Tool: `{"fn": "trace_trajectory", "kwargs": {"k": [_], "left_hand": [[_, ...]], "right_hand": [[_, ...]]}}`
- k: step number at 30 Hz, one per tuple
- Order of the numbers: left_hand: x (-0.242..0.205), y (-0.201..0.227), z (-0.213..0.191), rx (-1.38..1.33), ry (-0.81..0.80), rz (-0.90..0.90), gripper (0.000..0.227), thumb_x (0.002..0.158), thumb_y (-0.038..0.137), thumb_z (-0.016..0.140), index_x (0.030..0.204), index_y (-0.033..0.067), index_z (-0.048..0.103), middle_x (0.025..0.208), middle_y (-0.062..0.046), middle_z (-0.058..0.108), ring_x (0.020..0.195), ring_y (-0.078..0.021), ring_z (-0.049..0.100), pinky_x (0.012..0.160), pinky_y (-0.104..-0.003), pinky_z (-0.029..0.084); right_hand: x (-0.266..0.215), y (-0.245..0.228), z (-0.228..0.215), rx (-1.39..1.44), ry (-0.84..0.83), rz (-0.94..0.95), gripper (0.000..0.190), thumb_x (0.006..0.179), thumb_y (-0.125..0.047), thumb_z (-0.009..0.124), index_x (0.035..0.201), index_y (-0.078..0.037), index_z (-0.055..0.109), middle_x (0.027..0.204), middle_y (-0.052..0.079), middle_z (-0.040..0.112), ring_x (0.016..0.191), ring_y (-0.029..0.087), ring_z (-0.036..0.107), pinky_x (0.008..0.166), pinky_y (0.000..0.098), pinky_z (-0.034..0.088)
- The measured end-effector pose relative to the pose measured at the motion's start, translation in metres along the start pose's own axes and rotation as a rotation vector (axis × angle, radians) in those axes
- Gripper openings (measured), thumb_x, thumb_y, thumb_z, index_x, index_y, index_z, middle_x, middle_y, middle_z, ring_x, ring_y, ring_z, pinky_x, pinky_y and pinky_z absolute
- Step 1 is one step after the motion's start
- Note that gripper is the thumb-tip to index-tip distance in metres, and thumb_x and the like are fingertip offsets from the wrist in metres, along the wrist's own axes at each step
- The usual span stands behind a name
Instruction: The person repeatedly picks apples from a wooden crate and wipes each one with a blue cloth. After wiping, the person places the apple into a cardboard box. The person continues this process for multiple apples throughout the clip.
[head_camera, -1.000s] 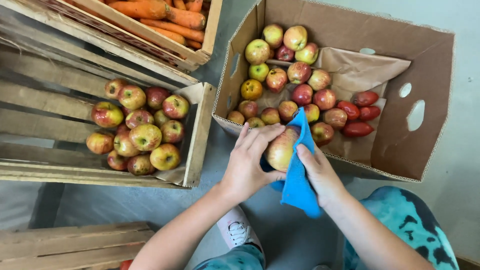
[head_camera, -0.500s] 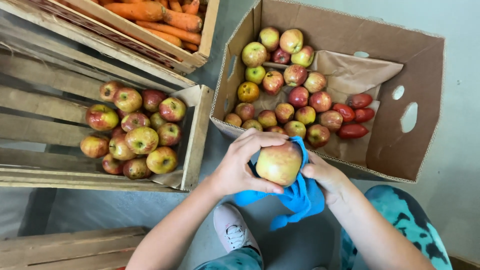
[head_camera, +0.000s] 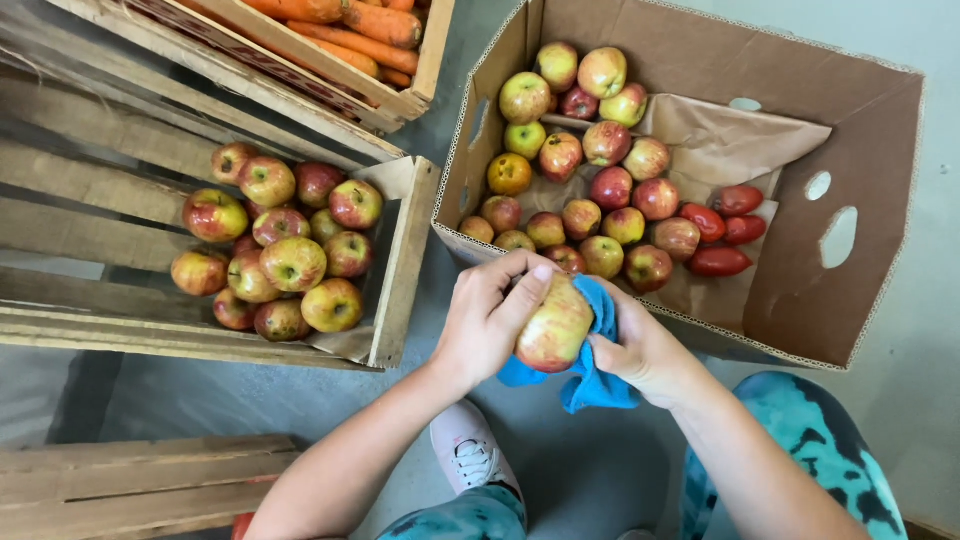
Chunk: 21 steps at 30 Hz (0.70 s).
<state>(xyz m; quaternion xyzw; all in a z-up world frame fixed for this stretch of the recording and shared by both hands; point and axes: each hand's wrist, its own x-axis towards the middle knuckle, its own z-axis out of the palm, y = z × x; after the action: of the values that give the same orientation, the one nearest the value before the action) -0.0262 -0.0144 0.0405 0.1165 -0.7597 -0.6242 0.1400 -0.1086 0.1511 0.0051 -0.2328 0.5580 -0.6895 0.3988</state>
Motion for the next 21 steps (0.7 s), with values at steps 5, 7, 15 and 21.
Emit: {"fn": "trace_trajectory", "kwargs": {"k": [5, 7, 15, 21], "left_hand": [[0.0, -0.026, 0.004, -0.102, 0.021, -0.173, 0.037, 0.094, 0.039, 0.046, 0.082, 0.0124, 0.069, 0.06, -0.009, 0.056, 0.068, -0.0162, 0.054, 0.063, -0.036, 0.048], [0.002, -0.024, 0.008, -0.157, 0.025, -0.222, 0.041, 0.094, 0.042, 0.045, 0.084, 0.0111, 0.071, 0.062, -0.009, 0.056, 0.071, -0.0178, 0.054, 0.064, -0.037, 0.049], [0.004, -0.034, 0.023, -0.855, 0.045, -0.845, 0.047, 0.075, 0.039, 0.074, 0.1, 0.0008, 0.065, 0.089, -0.014, 0.068, 0.084, -0.0268, 0.067, 0.065, -0.043, 0.057], [0.006, -0.06, 0.031, -0.627, -0.063, -0.791, 0.061, 0.08, 0.049, 0.068, 0.112, -0.001, 0.058, 0.094, -0.019, 0.062, 0.088, -0.0313, 0.066, 0.065, -0.048, 0.057]], "right_hand": [[0.004, -0.01, -0.006, -0.201, 0.024, -0.046, 0.059, 0.065, -0.028, 0.08, 0.116, -0.004, 0.061, 0.091, 0.006, 0.066, 0.089, 0.013, 0.057, 0.081, 0.0339, 0.051], [0.005, -0.009, -0.012, -0.266, 0.037, -0.054, 0.051, 0.066, -0.029, 0.08, 0.109, -0.006, 0.066, 0.096, 0.008, 0.069, 0.093, 0.014, 0.058, 0.084, 0.0367, 0.051], [0.006, 0.007, -0.026, -0.188, 0.108, -0.129, 0.05, 0.056, -0.031, 0.083, 0.094, -0.001, 0.072, 0.093, 0.011, 0.071, 0.09, 0.018, 0.063, 0.085, 0.0406, 0.051], [0.003, -0.001, -0.019, -0.247, 0.067, 0.075, 0.057, 0.051, -0.025, 0.089, 0.101, -0.003, 0.071, 0.087, 0.006, 0.069, 0.087, 0.014, 0.059, 0.083, 0.0342, 0.047]]}}
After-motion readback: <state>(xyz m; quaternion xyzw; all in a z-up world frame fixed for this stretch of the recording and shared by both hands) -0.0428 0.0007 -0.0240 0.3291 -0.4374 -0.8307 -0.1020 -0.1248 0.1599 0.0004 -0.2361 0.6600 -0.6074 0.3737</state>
